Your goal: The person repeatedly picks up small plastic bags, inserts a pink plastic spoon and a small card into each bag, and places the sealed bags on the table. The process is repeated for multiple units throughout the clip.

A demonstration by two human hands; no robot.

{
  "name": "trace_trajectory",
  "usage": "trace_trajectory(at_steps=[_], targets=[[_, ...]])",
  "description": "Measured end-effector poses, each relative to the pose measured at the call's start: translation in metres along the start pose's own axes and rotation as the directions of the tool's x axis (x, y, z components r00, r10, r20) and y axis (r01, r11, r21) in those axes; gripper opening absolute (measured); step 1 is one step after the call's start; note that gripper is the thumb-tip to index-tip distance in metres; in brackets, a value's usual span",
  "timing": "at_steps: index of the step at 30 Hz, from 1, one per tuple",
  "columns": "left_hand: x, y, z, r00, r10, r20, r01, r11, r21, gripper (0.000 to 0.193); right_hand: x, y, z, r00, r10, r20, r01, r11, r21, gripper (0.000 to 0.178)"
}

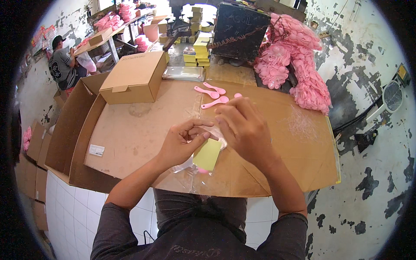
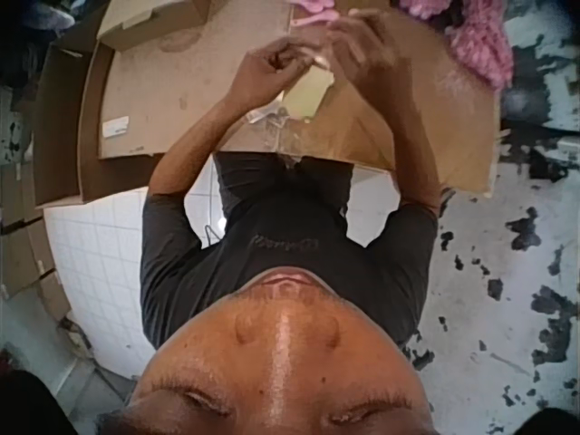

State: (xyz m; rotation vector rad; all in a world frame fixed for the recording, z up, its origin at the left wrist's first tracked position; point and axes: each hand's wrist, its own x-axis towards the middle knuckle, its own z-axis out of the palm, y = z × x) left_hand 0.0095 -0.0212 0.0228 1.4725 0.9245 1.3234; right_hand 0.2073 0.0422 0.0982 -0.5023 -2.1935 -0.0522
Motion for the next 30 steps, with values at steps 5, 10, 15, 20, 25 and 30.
trace_trajectory(at_steps=[5,10,15,20,25,30], targets=[[-0.007,-0.002,0.006,0.985,0.117,-0.127,-0.087,0.971,0.222,0.039,-0.001,-0.011,0.007,0.977,-0.182,0.112,0.2,0.964,-0.174,0.021],[-0.009,0.006,0.01,0.973,0.221,-0.064,-0.158,0.842,0.515,0.043,-0.005,-0.009,0.013,0.961,-0.218,0.172,0.256,0.935,-0.247,0.02],[-0.008,0.001,0.012,0.966,0.257,-0.026,-0.208,0.834,0.511,0.043,-0.003,0.022,0.009,0.997,-0.036,0.064,0.056,0.938,-0.342,0.013],[0.001,0.003,-0.001,0.992,-0.094,-0.082,0.104,0.986,0.131,0.036,-0.028,0.048,-0.046,0.819,0.159,0.552,-0.512,0.637,0.576,0.011],[0.011,-0.005,-0.02,0.987,-0.132,-0.096,0.133,0.991,0.002,0.037,-0.08,0.153,-0.101,0.8,0.058,0.598,-0.591,0.254,0.766,0.013],[0.019,-0.013,-0.017,0.989,-0.101,-0.109,0.094,0.994,-0.061,0.037,-0.153,0.254,-0.127,0.81,0.582,0.071,-0.547,0.794,-0.265,0.018]])
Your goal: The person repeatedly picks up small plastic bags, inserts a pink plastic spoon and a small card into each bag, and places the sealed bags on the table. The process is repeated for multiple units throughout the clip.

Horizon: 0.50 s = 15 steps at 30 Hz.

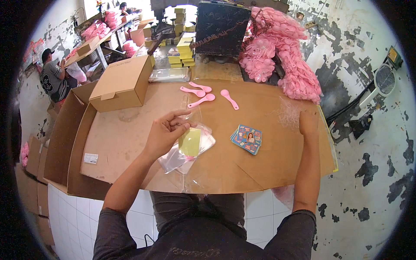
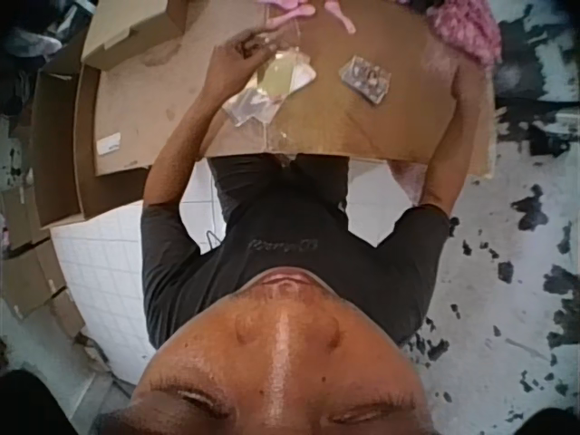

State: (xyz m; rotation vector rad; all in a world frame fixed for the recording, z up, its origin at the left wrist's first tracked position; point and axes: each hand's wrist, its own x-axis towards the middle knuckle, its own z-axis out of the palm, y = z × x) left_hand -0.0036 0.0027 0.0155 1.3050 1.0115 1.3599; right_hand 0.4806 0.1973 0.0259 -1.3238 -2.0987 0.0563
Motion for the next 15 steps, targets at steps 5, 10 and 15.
trace_trajectory(at_steps=[5,10,15], targets=[[0.004,-0.003,0.002,1.0,-0.017,-0.014,0.018,0.998,0.067,0.032,-0.013,-0.026,-0.007,0.983,-0.176,-0.05,0.12,0.825,-0.552,0.029],[0.014,-0.011,0.007,1.0,-0.017,0.023,0.015,0.996,0.089,0.024,-0.001,-0.107,0.014,1.0,0.01,0.017,-0.014,0.981,0.194,0.02],[0.01,-0.024,0.007,0.998,-0.068,0.002,0.068,0.996,0.058,0.022,0.009,-0.143,0.026,0.9,-0.087,0.428,-0.265,0.672,0.692,0.019]])
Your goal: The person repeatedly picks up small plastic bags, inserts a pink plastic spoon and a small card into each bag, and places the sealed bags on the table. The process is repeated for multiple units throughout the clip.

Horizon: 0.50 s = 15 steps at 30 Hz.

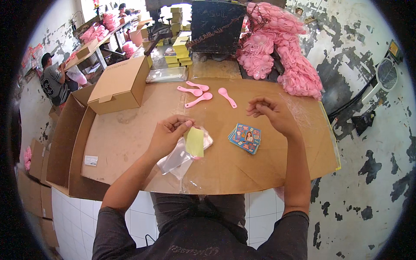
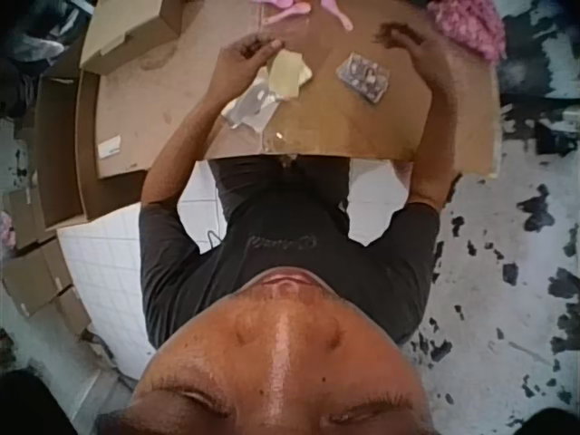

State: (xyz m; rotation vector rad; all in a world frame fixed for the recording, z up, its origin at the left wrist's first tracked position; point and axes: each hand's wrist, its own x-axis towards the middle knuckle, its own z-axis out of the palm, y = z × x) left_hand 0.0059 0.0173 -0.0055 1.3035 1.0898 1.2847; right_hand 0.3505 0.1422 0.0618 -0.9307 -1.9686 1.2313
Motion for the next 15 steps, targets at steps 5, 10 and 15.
trace_trajectory(at_steps=[5,10,15], targets=[[-0.004,-0.004,0.004,0.998,0.043,-0.048,-0.046,0.997,-0.066,0.023,0.016,-0.002,0.04,0.98,-0.084,0.181,0.077,0.996,0.045,0.028],[-0.008,0.001,0.009,0.999,-0.027,-0.045,0.026,0.999,-0.029,0.023,0.005,-0.026,0.123,0.937,-0.055,0.346,0.031,0.997,0.077,0.028],[-0.01,-0.001,0.006,1.0,0.002,0.015,0.0,0.988,-0.155,0.026,0.012,0.007,0.134,0.962,-0.029,0.272,-0.045,0.964,0.263,0.028]])
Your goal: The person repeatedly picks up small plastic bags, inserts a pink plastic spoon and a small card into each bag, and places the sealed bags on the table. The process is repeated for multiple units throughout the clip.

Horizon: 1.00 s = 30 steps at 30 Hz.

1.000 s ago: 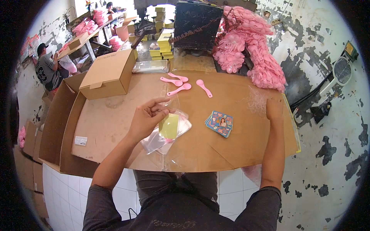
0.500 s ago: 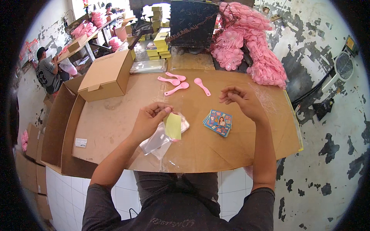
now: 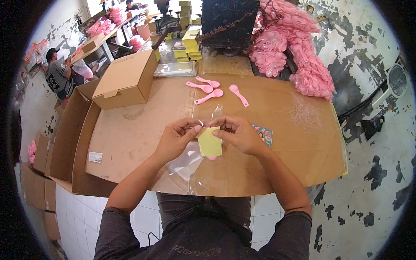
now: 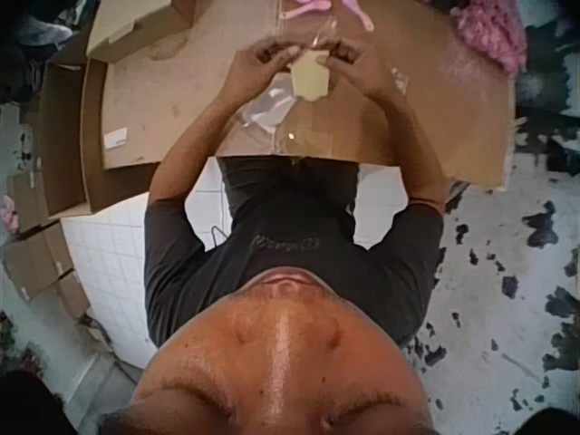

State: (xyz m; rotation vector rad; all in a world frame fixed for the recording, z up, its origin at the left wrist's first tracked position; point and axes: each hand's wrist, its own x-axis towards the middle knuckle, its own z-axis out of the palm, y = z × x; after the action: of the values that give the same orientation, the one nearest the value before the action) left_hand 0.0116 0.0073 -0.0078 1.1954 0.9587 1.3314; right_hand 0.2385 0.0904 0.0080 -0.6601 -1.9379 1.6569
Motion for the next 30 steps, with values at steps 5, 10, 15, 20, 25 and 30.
trace_trajectory(at_steps=[5,10,15,20,25,30], targets=[[0.001,-0.007,-0.004,0.999,-0.036,0.005,0.036,0.996,0.085,0.025,-0.003,0.013,0.0,0.992,-0.053,-0.112,0.061,0.996,0.069,0.023],[0.001,-0.015,-0.007,1.0,0.004,-0.003,-0.004,0.993,0.115,0.023,-0.005,0.02,-0.005,0.985,-0.027,-0.168,0.035,0.998,0.046,0.016],[-0.001,-0.011,-0.011,0.996,0.074,0.058,-0.084,0.977,0.194,0.023,-0.005,0.029,-0.011,0.988,-0.062,-0.138,0.073,0.994,0.076,0.016],[0.0,-0.012,-0.013,0.991,0.085,0.103,-0.103,0.979,0.176,0.022,-0.006,0.029,-0.015,0.992,-0.062,-0.113,0.065,0.998,0.022,0.018],[-0.001,-0.013,-0.015,0.993,0.032,0.114,-0.056,0.973,0.222,0.022,-0.005,0.03,-0.023,0.987,-0.138,-0.077,0.134,0.989,-0.057,0.019],[0.0,-0.011,-0.014,0.995,0.017,0.097,-0.021,0.999,0.045,0.025,-0.008,0.025,-0.017,0.993,-0.085,-0.084,0.085,0.996,-0.007,0.017]])
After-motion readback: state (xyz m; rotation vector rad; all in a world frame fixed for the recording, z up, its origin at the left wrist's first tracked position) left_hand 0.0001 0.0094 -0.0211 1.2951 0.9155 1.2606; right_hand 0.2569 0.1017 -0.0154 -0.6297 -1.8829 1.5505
